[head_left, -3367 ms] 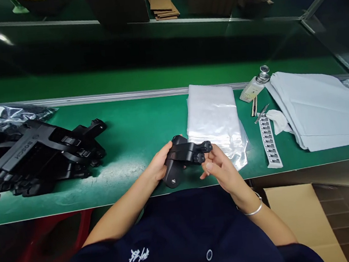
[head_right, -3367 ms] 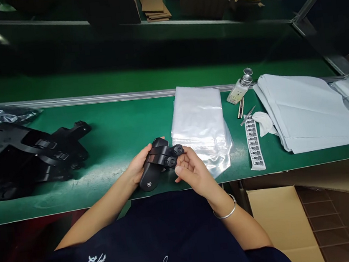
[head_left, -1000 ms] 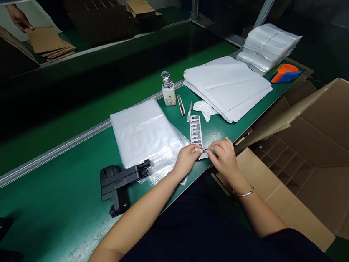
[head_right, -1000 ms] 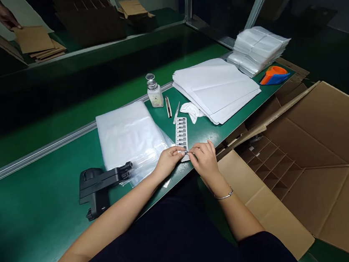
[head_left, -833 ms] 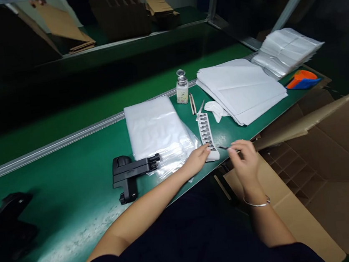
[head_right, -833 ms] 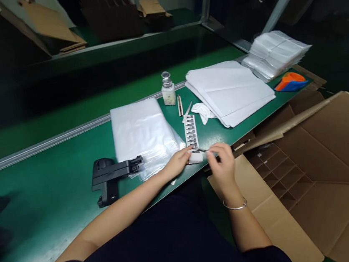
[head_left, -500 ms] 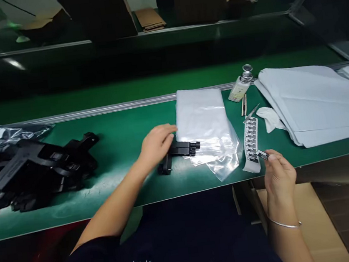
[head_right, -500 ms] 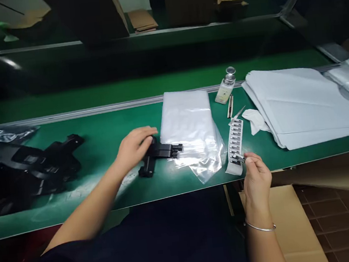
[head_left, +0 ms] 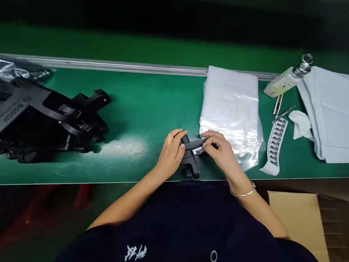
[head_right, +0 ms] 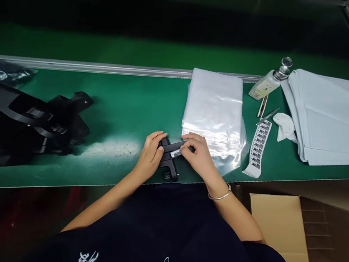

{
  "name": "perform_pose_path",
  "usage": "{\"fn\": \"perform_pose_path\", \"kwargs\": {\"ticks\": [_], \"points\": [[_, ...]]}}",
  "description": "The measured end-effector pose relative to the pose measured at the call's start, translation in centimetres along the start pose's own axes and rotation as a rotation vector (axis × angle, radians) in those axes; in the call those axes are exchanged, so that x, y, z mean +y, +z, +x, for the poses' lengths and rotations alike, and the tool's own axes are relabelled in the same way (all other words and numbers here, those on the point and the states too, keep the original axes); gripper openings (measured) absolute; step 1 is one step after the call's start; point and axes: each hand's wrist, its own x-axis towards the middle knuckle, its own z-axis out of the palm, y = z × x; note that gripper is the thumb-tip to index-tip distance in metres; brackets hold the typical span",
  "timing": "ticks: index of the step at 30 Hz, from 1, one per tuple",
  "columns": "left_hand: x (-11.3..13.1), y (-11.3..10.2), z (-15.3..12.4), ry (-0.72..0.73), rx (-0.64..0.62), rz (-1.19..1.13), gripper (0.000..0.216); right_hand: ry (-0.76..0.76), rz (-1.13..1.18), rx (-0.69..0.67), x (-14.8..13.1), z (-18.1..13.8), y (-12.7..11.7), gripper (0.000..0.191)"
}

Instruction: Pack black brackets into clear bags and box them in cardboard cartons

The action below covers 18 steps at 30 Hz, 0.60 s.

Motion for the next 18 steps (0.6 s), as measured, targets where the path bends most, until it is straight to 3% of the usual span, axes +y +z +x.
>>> {"fn": "perform_pose_path", "kwargs": {"ticks": [18], "points": [[-0.14, -0.09, 0.13, 0.027, 0.022, 0.014, 0.042, -0.019, -0.08, 0.009, 0.02, -0.41, 0.34, 0.015]]}}
